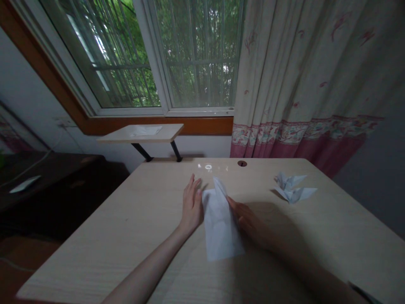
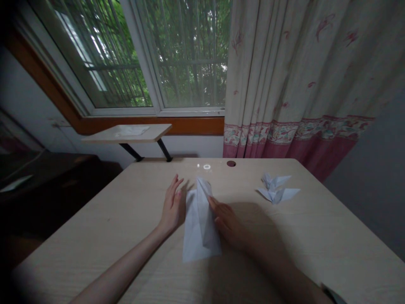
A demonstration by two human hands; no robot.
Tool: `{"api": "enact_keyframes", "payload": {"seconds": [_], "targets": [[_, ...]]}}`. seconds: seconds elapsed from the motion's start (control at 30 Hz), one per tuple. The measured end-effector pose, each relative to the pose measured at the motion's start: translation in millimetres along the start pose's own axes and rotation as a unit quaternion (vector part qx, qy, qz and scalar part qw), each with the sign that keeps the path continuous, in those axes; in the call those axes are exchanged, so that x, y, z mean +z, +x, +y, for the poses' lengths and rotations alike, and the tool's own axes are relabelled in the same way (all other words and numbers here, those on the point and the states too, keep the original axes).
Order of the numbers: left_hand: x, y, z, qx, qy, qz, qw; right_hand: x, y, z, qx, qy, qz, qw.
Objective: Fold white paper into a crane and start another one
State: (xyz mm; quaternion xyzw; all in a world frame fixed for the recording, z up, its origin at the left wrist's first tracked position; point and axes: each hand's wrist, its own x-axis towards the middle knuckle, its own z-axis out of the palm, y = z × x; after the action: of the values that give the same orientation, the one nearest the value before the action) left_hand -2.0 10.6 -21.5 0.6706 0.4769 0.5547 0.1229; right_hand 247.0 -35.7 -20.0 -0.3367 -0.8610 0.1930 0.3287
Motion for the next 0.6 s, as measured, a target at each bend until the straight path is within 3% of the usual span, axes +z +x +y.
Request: {"api": "enact_keyframes", "payload": {"seconds": [0.2, 0.4, 0.6], "targets": [[-1.7, 0.5, 2.4, 0.008, -0.007, -0.010, 1.000, -2.5, -2.2, -3.3, -0.005, -0.052, -0.098, 0.994], [-0.5, 0.8, 1.5, -0.001, -0.003, -0.036, 0.999, -0.4, -2.0, -5.5, -0.013, -0.095, -0.120, 0.988], [0.3, 1.0, 2.2, -0.003, 0.023, -0.109, 0.994, 2.5, -2.0, -5.8, -0.011, -0.135, -0.140, 0.981]]}}
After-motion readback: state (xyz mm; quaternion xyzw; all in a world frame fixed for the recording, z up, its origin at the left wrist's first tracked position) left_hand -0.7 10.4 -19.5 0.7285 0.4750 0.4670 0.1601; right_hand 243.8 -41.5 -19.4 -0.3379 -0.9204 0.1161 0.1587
